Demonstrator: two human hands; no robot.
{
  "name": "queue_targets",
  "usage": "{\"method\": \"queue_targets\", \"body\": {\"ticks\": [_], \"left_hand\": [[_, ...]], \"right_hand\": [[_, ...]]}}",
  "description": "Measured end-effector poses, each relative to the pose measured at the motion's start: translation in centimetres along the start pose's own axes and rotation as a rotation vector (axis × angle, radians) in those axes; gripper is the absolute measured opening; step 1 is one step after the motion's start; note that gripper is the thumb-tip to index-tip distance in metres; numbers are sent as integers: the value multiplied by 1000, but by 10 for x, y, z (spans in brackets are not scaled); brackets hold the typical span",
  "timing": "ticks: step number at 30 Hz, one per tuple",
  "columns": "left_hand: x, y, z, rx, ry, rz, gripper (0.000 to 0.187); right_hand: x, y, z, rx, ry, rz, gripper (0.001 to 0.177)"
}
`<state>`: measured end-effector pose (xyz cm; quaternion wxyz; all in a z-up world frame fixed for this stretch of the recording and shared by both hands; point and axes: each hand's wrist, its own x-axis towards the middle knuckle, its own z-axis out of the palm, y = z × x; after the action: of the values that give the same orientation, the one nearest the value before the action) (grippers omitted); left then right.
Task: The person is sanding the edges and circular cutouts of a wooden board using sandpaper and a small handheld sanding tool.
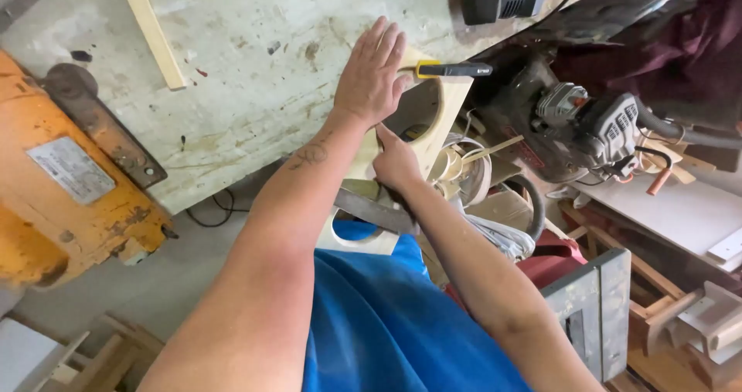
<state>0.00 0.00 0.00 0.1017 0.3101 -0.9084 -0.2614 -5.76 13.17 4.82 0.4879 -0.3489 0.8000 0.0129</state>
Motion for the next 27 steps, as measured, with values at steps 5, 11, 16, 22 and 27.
{"method": "queue_targets", "body": {"ticks": [5, 11, 16, 22, 27], "left_hand": [[-5, 0, 6, -25, 14, -5, 64], [-3, -3, 10, -42, 95, 16, 60], [-1, -3, 10, -43, 96, 17, 60], [-14, 0, 11, -25, 99, 45, 59], [2, -7, 11, 13, 78, 46, 60]], "right_hand": [[-91, 23, -39, 28, -189, 115, 87], [-91, 33, -29, 91, 165, 57, 80], [-48, 23, 3, 79, 231, -84, 83], [15, 22, 8, 12, -46, 10, 28], [3, 5, -27, 122, -130, 18, 83]]}}
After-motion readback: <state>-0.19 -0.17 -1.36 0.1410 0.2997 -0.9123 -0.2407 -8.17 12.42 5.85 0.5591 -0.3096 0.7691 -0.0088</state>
